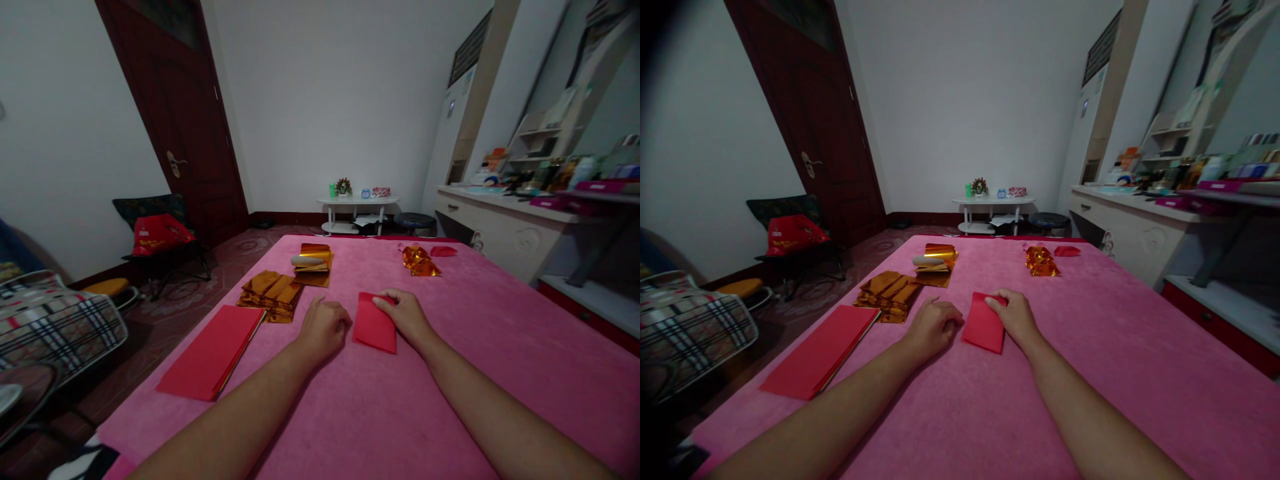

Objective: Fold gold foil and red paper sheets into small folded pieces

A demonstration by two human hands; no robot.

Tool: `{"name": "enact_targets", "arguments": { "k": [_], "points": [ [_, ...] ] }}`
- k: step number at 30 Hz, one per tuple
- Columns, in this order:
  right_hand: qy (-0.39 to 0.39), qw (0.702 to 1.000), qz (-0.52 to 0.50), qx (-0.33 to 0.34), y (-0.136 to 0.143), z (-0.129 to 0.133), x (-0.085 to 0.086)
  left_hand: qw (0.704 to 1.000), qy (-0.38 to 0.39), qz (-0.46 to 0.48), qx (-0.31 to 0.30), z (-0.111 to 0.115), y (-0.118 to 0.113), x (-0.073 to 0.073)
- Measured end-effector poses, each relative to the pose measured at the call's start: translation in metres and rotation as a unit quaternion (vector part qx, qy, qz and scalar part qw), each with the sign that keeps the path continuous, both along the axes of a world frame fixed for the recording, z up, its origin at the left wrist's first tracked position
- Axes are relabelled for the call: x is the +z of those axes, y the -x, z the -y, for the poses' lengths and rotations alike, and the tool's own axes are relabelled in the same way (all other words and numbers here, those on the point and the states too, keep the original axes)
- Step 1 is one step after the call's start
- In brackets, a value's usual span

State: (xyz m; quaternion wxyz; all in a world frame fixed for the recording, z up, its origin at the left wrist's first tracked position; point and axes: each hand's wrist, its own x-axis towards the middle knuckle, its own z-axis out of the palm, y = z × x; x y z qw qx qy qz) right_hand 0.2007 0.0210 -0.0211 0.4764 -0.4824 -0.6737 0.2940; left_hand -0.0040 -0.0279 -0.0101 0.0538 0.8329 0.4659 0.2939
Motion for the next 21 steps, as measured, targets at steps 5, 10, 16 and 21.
{"name": "enact_targets", "arguments": {
  "k": [5, 10, 16, 21],
  "points": [
    [0.016, 0.999, -0.038, 0.011, 0.002, 0.001, 0.001, 1.000, 0.001, 0.001, -0.005, 0.000, 0.000, 0.001],
    [0.012, 0.998, -0.048, 0.026, 0.005, 0.005, 0.005, 1.000, 0.002, -0.006, -0.005, 0.001, -0.001, 0.003],
    [0.008, 0.999, -0.046, 0.027, 0.006, 0.008, 0.008, 0.999, 0.014, 0.034, 0.009, 0.000, -0.001, 0.007],
    [-0.031, 0.999, -0.039, 0.000, 0.008, 0.011, 0.012, 0.980, 0.066, 0.187, 0.028, 0.004, -0.005, 0.010]
  ]
}}
